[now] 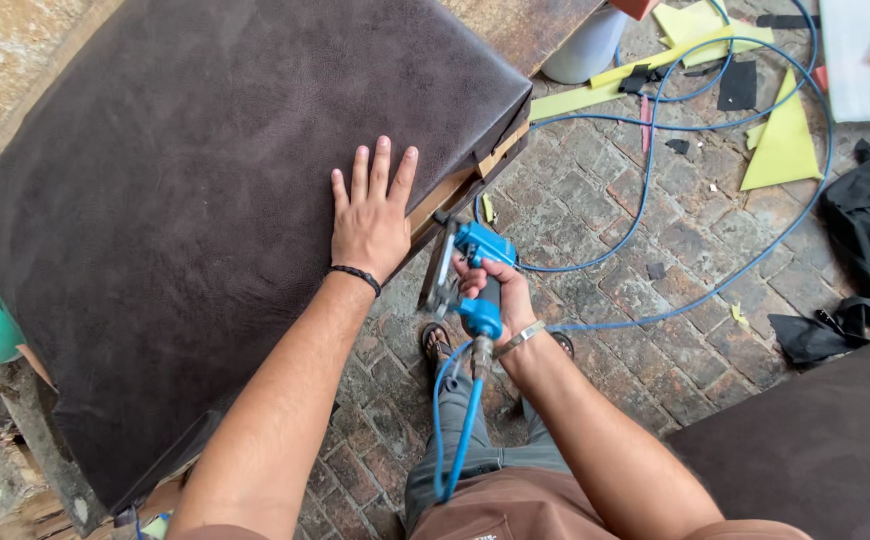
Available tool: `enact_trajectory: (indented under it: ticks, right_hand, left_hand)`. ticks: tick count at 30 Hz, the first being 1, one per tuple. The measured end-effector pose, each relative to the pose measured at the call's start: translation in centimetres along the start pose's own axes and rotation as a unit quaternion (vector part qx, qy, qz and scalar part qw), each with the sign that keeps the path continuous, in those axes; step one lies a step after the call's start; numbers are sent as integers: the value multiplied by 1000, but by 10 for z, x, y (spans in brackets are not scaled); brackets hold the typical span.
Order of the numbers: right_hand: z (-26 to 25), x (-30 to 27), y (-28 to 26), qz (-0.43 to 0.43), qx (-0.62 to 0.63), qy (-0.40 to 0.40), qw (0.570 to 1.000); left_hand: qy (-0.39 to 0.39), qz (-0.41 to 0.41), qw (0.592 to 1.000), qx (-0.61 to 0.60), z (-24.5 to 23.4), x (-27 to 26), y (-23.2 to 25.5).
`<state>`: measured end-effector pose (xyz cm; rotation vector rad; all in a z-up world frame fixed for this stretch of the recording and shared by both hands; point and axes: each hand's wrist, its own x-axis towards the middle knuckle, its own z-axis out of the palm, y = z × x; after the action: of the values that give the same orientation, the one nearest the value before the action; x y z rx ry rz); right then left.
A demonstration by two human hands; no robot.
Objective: The person staples dark fabric onto a wooden chair frame using a pneumatic staple gun. They pull the fabric taut, align edges, and drive staples along the perimeter and corners to secure the upholstery.
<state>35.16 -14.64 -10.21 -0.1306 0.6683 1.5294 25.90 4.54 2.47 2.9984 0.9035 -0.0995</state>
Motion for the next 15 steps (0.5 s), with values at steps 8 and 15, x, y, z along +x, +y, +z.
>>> enact_trajectory:
  ticks: [8, 15]
  right_hand:
    - [-8, 46, -3, 10, 98, -110, 989]
    - [-12, 47, -10, 94, 118, -130, 980]
  left_hand:
    - [-3, -9, 998, 68, 14, 6, -3]
    - [21, -9, 999, 27, 5, 7, -2]
